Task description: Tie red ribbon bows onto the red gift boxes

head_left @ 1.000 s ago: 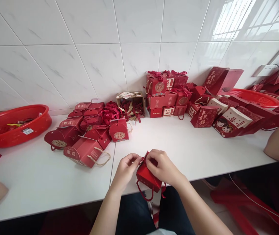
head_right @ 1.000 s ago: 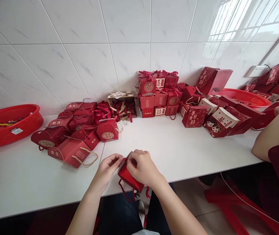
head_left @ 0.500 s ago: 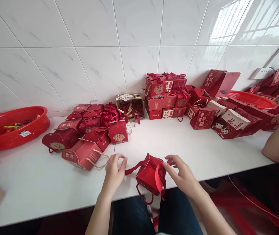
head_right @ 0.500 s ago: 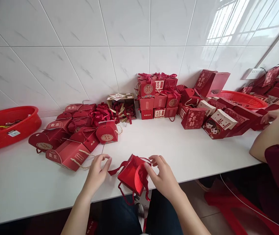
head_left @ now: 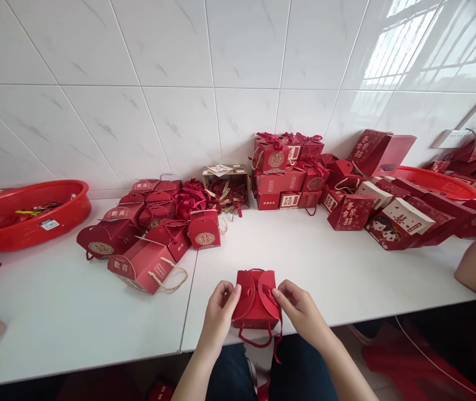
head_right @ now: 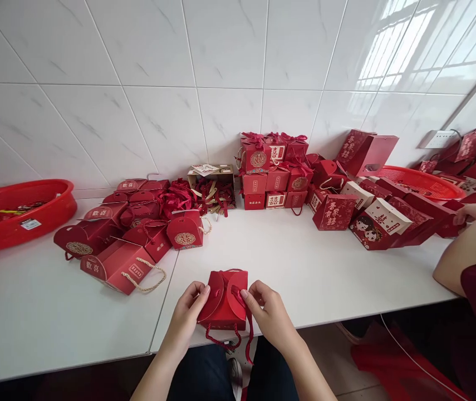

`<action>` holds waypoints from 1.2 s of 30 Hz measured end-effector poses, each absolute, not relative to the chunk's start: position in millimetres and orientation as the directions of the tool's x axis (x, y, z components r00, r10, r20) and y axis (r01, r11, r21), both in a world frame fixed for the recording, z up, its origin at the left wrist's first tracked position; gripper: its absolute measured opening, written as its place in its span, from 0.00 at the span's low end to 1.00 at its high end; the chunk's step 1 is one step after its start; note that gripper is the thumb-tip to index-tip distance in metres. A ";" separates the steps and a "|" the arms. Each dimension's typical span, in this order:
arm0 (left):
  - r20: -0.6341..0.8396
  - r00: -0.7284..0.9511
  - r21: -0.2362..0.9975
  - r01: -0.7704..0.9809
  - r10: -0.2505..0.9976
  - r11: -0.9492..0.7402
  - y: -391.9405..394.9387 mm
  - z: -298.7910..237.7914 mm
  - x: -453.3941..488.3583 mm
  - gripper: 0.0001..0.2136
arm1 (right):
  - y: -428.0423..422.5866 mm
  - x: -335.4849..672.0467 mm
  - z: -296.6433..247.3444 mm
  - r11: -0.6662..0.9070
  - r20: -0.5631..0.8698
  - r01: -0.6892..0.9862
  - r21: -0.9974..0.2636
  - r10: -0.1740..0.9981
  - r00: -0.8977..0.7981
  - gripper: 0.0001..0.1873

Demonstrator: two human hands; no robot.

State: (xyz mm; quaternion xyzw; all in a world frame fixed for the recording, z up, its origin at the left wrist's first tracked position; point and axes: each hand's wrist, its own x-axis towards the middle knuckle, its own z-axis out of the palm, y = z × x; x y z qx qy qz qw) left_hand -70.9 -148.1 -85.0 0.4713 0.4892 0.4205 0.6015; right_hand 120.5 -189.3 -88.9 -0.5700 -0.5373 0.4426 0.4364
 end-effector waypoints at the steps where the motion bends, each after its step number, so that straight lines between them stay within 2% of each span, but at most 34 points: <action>1: -0.197 0.180 0.978 -0.034 0.964 0.206 -148.0 -84.8 -74.3 0.19 | -189.3 119.0 -91.9 -0.039 -0.038 0.152 -0.988 0.999 0.011 0.19; 4: -0.181 0.219 0.983 0.019 0.959 0.181 -144.1 -85.1 -84.6 0.19 | -193.2 114.2 -97.4 -0.037 -0.035 -0.052 -0.998 0.999 -0.040 0.17; 7: -0.160 0.248 0.984 0.113 0.955 0.136 -138.6 -87.1 -93.9 0.20 | -196.5 114.7 -96.8 -0.128 -0.108 -0.156 -0.979 0.986 -0.130 0.18; 12: -0.168 0.250 0.975 0.186 0.954 0.123 -131.9 -85.8 -111.6 0.21 | -193.8 134.6 -89.0 -0.240 -0.207 -0.074 -0.968 0.930 -0.304 0.22; 15: -0.138 0.262 0.984 0.146 0.955 0.103 -127.3 -80.4 -121.8 0.23 | -191.7 148.2 -85.6 -0.224 -0.206 -0.029 -0.974 0.935 -0.290 0.24; 18: -0.117 0.286 0.993 0.043 0.951 0.110 -123.0 -75.4 -125.7 0.25 | -188.9 155.2 -84.6 -0.192 -0.171 -0.055 -0.980 0.949 -0.266 0.27; 21: -0.109 0.318 0.990 -0.055 0.942 0.133 -121.9 -72.1 -125.2 0.24 | -181.7 156.4 -82.3 -0.216 -0.195 -0.069 -0.974 0.954 -0.226 0.28; 24: -0.125 0.297 0.985 -0.079 0.947 0.155 -126.3 -65.9 -126.5 0.24 | -170.5 156.8 -73.5 -0.189 -0.197 0.080 -0.979 0.975 -0.101 0.29; 29: -0.106 0.243 0.994 0.013 0.964 0.107 -141.1 -42.7 -131.8 0.23 | -158.2 159.6 -48.7 -0.087 -0.086 0.357 -0.930 0.996 0.018 0.28; 36: -0.121 0.130 0.990 0.088 0.984 0.110 -137.7 -33.6 -127.2 0.23 | -158.2 162.7 -47.4 -0.025 0.040 0.497 -0.867 0.992 0.120 0.28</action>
